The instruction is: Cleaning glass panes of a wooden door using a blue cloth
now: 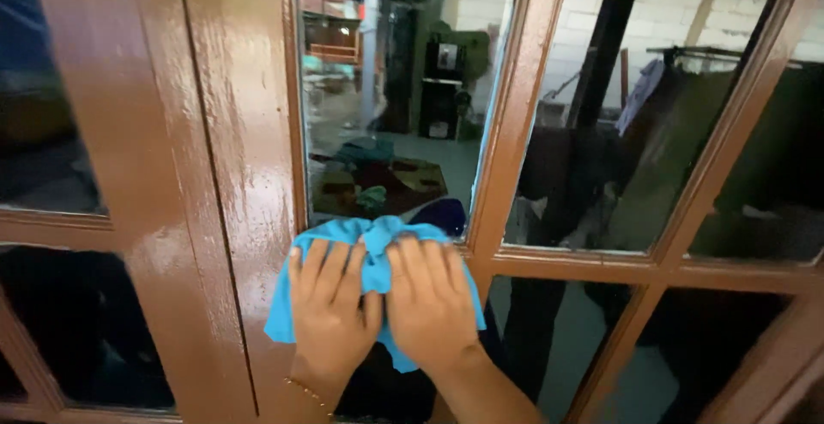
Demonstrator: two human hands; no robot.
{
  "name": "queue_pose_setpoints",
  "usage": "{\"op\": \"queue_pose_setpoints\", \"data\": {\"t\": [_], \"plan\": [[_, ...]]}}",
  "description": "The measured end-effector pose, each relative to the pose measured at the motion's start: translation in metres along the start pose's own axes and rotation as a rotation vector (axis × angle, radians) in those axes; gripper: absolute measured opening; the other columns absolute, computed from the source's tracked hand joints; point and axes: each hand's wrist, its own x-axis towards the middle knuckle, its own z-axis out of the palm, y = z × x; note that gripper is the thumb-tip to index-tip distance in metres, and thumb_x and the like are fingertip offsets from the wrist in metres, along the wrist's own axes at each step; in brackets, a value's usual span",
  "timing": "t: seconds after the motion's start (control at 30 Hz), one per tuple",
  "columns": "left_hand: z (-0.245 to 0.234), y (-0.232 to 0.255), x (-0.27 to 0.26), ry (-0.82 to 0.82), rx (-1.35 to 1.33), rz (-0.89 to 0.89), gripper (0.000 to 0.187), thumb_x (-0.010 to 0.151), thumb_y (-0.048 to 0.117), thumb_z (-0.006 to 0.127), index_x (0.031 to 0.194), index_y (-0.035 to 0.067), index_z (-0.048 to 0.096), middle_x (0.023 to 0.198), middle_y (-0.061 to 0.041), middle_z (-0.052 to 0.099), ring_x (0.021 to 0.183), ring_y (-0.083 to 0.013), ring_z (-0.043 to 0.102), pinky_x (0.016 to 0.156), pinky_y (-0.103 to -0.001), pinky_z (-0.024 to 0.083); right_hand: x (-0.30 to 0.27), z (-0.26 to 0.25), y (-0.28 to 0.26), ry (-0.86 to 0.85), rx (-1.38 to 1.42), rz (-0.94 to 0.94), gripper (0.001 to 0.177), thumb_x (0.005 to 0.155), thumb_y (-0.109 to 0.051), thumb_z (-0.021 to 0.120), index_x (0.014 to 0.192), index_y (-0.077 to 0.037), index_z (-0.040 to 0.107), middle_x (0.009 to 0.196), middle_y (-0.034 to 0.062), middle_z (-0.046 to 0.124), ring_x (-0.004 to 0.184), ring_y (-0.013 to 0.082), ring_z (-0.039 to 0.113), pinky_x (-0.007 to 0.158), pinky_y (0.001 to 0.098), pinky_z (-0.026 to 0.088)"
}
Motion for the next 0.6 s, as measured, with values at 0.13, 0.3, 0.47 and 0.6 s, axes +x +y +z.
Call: {"op": "queue_pose_setpoints", "data": {"t": [0.13, 0.3, 0.47, 0.6], "plan": [[0.011, 0.023, 0.008, -0.062, -0.051, 0.084, 0.042, 0.091, 0.021, 0.058, 0.129, 0.004, 0.065, 0.123, -0.015, 0.064, 0.117, -0.0398, 0.058, 0.109, -0.065, 0.037, -0.045, 0.014, 0.034, -0.021, 0.057, 0.060, 0.032, 0.098, -0.012, 0.042, 0.121, 0.002, 0.060, 0.121, 0.0207, 0.062, 0.093, 0.0366, 0.058, 0.092, 0.0487, 0.046], [0.032, 0.055, 0.008, -0.099, -0.123, 0.106, 0.039, 0.101, 0.020, 0.048, 0.130, 0.005, 0.068, 0.122, -0.011, 0.064, 0.118, -0.0357, 0.056, 0.102, -0.061, 0.040, -0.109, 0.022, 0.068, -0.075, -0.230, 0.075, 0.047, 0.108, -0.032, 0.042, 0.136, 0.000, 0.062, 0.152, 0.0226, 0.051, 0.130, 0.0448, 0.057, 0.115, 0.0588, 0.042], [0.041, 0.078, 0.006, -0.066, -0.172, 0.078, 0.043, 0.093, 0.016, 0.053, 0.133, 0.007, 0.066, 0.122, -0.010, 0.064, 0.116, -0.0363, 0.057, 0.101, -0.062, 0.041, -0.099, 0.000, 0.078, -0.049, -0.206, 0.164, 0.049, 0.109, -0.028, 0.041, 0.139, 0.010, 0.053, 0.145, 0.0311, 0.054, 0.130, 0.0478, 0.056, 0.113, 0.0602, 0.041], [0.040, 0.082, 0.009, -0.074, -0.135, 0.105, 0.042, 0.095, 0.016, 0.055, 0.136, 0.007, 0.063, 0.126, -0.010, 0.062, 0.118, -0.0355, 0.057, 0.095, -0.064, 0.042, -0.105, -0.003, 0.086, -0.037, -0.211, 0.197, 0.045, 0.109, -0.026, 0.048, 0.140, 0.006, 0.056, 0.147, 0.0264, 0.055, 0.133, 0.0475, 0.056, 0.115, 0.0617, 0.043]]}}
